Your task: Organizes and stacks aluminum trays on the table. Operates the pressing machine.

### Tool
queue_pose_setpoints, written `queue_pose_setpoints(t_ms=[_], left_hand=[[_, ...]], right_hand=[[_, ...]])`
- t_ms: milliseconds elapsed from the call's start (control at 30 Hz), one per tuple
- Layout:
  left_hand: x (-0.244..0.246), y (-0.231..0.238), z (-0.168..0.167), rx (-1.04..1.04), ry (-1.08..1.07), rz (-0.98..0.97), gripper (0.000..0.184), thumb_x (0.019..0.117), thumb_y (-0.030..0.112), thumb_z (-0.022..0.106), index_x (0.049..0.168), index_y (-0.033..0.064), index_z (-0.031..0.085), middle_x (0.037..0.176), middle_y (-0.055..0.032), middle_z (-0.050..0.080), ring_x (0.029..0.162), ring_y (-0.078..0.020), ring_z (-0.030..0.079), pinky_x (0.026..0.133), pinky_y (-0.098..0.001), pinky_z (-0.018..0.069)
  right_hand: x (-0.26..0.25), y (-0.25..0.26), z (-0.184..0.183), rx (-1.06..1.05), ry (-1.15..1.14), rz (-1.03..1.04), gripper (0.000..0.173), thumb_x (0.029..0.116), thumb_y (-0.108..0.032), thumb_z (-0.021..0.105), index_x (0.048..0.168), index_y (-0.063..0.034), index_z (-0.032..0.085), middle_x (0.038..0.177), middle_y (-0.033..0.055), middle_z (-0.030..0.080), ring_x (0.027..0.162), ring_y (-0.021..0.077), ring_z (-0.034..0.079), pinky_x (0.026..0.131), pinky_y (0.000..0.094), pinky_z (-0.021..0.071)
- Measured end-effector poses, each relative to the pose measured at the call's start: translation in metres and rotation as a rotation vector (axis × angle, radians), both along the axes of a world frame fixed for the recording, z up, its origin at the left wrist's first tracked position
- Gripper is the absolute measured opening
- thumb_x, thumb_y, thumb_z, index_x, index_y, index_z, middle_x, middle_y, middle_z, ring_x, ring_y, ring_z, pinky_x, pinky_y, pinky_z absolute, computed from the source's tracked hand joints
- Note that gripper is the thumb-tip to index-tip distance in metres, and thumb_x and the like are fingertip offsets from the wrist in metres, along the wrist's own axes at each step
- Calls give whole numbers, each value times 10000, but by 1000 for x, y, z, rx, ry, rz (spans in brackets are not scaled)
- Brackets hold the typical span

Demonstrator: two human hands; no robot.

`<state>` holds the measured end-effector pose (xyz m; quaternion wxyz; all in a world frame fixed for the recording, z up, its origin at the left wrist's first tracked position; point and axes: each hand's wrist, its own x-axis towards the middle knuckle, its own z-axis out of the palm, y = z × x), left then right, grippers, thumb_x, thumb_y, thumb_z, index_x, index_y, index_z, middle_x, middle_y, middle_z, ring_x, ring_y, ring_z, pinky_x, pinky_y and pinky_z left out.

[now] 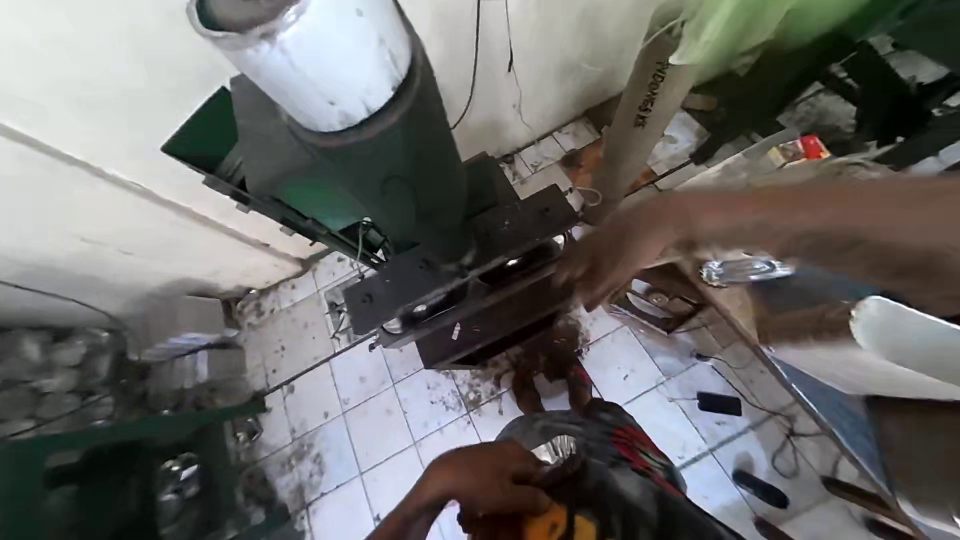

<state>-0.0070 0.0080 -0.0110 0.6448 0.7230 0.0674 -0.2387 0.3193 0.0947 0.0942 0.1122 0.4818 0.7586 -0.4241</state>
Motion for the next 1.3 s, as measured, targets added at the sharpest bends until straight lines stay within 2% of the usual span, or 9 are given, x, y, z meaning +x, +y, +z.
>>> queue_pose_setpoints(t_ms=[133,233,367,467,567,700,833,1133,1300], left_hand=[[39,-22,-41,-333,-116,-12,290,947,302,617,891,20,661,824,7,617,743,-31,563,692,-244,489],[91,-30,-39,-228,-57,45,235,974,211,632,1016,-9,703,956,-38,658,848,-64,610,795,-279,535],[222,-12,-40,274,25,119,268,991,139,614,1205,-13,663,1149,-157,654,997,-212,655,912,-407,556],[352,-5,-45,575,21,-58,374,1064,240,538,1288,-48,616,1223,-248,626,1105,-338,635,999,-508,505],[465,-3,-67,765,-38,-204,344,1061,284,553,1115,-35,669,982,-222,664,887,-342,669,830,-541,552],[555,1,-83,771,-64,-357,267,1025,217,610,1054,-44,659,889,-207,654,803,-335,652,762,-539,542],[576,6,-106,835,-41,-477,354,991,337,676,964,-15,679,885,-178,661,814,-312,656,780,-533,548],[564,17,-126,644,-158,-322,482,991,40,586,1462,21,490,1276,-245,636,1129,-382,649,957,-576,526],[567,10,-113,671,-136,-315,686,977,181,686,1536,-11,339,1370,-285,567,1223,-407,602,1024,-597,487]], right_hand=[[150,-37,42,330,37,-575,492,1009,-234,648,1408,25,521,1233,256,633,1091,365,644,931,566,523],[93,-159,82,106,-102,-1157,572,971,-185,699,1490,-227,461,1424,73,579,1238,268,607,1045,473,500],[145,-314,-102,177,136,-817,881,811,-411,850,1528,-91,452,1466,229,524,1316,423,527,1055,655,443],[131,-418,-209,-103,-25,-1065,997,798,-481,847,1579,-88,367,1604,222,375,1466,451,362,1133,702,336],[107,-477,-301,-220,-212,-1286,1022,804,-612,765,1587,-97,359,1630,172,367,1504,374,341,1223,617,236],[120,-499,-356,-235,-215,-1314,1000,761,-694,734,1533,-124,452,1555,140,475,1427,350,449,1149,573,383],[126,-504,-368,-249,-171,-1336,977,741,-701,745,1486,-116,505,1475,149,544,1355,358,517,1087,583,447],[114,-480,-285,-205,66,-1599,636,932,-479,678,1458,-138,570,1462,181,568,1385,381,497,1161,632,339],[126,-479,-132,866,-152,-1756,476,984,-386,651,1217,28,682,1179,201,701,1115,296,665,996,450,534]])
